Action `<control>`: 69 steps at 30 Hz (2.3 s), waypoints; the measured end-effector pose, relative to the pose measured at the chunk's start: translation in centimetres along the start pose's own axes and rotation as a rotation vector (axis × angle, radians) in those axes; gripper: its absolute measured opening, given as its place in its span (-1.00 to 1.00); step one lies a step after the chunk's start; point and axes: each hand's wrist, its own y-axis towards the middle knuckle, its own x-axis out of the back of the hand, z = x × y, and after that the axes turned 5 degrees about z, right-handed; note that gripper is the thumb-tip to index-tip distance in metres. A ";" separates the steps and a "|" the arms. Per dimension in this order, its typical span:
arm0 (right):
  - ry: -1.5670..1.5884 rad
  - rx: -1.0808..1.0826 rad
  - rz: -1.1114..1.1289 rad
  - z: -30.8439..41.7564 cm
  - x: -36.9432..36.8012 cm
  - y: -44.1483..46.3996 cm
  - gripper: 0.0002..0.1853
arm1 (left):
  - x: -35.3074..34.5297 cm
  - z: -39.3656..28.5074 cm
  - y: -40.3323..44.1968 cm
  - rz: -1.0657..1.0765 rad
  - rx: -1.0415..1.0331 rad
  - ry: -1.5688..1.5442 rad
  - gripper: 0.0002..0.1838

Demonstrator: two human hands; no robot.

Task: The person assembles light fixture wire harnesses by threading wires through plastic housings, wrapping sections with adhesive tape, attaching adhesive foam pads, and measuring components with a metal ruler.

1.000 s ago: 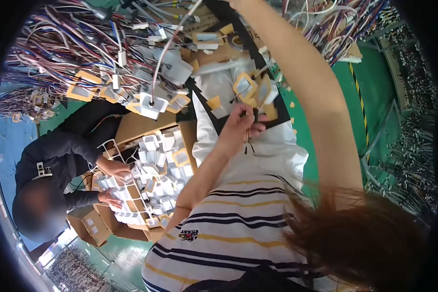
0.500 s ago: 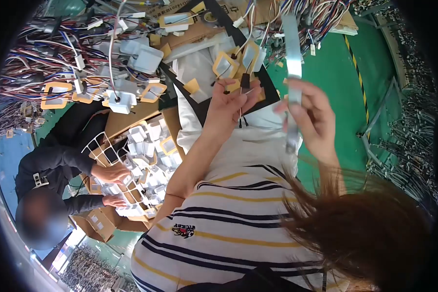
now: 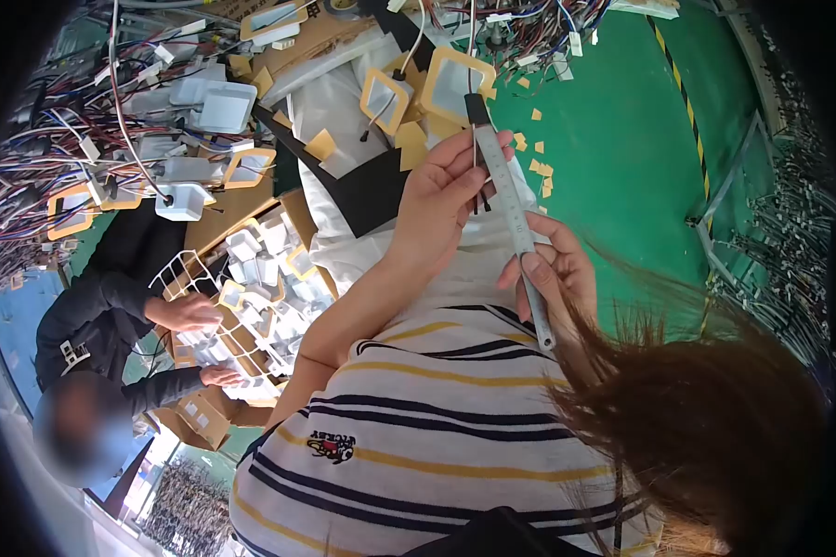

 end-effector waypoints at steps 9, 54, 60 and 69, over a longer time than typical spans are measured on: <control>-0.106 -0.024 -0.059 -0.2 -0.5 0.8 -0.58 | -0.7 -0.4 -0.8 0.112 -0.007 0.146 -0.26; -0.120 -0.171 -0.068 -1.8 -0.2 1.7 -0.63 | 1.5 1.0 -1.8 0.162 0.058 0.165 -0.22; -0.098 -0.119 0.051 -3.1 1.0 1.6 -0.63 | 1.4 0.9 -1.9 0.099 0.086 0.192 -0.17; -0.027 -0.123 -0.027 -3.0 -0.1 1.2 -0.62 | 1.1 0.8 -2.0 0.070 0.102 0.232 -0.15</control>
